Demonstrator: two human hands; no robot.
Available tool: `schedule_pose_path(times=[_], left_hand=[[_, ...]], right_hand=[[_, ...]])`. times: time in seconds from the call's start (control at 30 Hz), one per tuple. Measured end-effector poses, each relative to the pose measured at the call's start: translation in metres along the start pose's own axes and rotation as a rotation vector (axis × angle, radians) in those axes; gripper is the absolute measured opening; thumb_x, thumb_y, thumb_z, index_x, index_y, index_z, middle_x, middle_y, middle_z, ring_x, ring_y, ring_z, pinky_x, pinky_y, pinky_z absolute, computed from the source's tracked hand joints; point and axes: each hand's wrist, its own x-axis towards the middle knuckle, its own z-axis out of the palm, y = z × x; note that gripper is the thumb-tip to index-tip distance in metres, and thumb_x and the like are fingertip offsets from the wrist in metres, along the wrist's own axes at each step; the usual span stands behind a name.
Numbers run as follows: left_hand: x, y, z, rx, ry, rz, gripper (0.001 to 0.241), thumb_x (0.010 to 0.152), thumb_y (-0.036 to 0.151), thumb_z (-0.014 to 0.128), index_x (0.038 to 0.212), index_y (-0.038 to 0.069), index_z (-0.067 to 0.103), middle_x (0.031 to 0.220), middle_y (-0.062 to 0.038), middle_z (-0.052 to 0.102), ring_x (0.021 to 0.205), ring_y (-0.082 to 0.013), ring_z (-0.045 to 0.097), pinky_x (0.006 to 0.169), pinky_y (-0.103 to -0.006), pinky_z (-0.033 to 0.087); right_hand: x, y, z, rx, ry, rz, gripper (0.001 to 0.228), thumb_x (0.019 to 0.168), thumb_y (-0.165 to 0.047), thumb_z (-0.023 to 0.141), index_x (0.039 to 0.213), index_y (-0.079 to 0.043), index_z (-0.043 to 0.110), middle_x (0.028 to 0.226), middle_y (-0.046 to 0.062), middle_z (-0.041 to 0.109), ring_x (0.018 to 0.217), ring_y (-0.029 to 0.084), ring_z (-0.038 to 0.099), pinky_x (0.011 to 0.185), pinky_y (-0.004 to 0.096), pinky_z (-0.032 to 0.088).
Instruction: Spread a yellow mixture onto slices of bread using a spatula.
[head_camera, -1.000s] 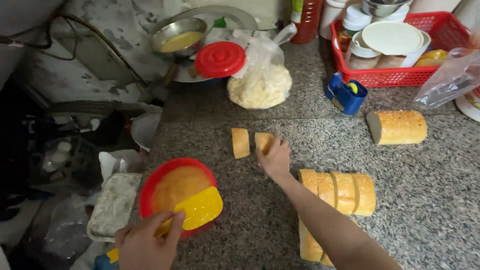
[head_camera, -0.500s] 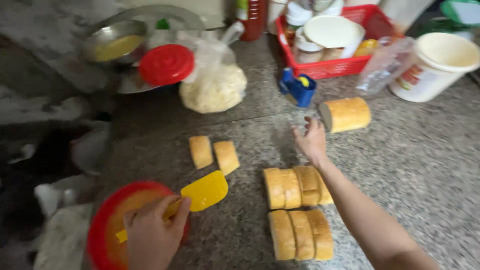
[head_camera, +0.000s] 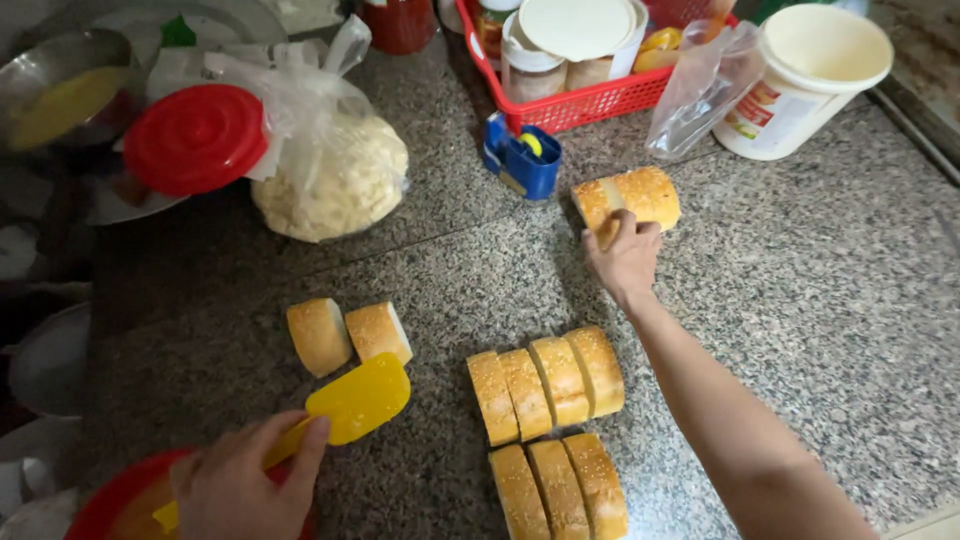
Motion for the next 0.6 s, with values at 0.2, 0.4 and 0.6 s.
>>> schedule_pose_path(times=[0.2, 0.4, 0.6], left_hand=[[0.004, -0.005, 0.0, 0.084, -0.167, -0.053, 0.041, 0.09, 0.065, 0.053, 0.107, 0.035, 0.075, 0.077, 0.01, 0.08, 0.07, -0.0127, 0.073, 0.102, -0.0382, 0.044], [0.0, -0.008, 0.004, 0.029, 0.028, -0.059, 0.033, 0.088, 0.054, 0.068, 0.1, 0.026, 0.079, 0.071, 0.008, 0.078, 0.051, -0.0098, 0.066, 0.067, -0.0238, 0.048], [-0.006, -0.028, 0.005, -0.016, 0.023, -0.052, 0.04, 0.089, 0.057, 0.063, 0.101, 0.023, 0.08, 0.071, 0.005, 0.078, 0.049, -0.0132, 0.064, 0.064, -0.0254, 0.051]], right_hand=[[0.002, -0.038, 0.012, -0.133, 0.026, -0.08, 0.078, 0.095, -0.063, 0.064, 0.131, 0.004, 0.049, 0.123, 0.025, 0.046, 0.109, 0.04, 0.052, 0.088, 0.055, 0.049], [0.036, -0.047, 0.038, -0.367, -0.287, 0.042, 0.117, 0.087, -0.077, 0.061, 0.163, -0.002, 0.012, 0.135, 0.029, 0.045, 0.12, 0.046, 0.052, 0.096, 0.058, 0.046], [0.031, -0.052, 0.035, -0.211, -0.229, 0.034, 0.104, 0.091, -0.051, 0.068, 0.161, 0.0, 0.01, 0.137, 0.029, 0.045, 0.118, 0.05, 0.055, 0.095, 0.056, 0.051]])
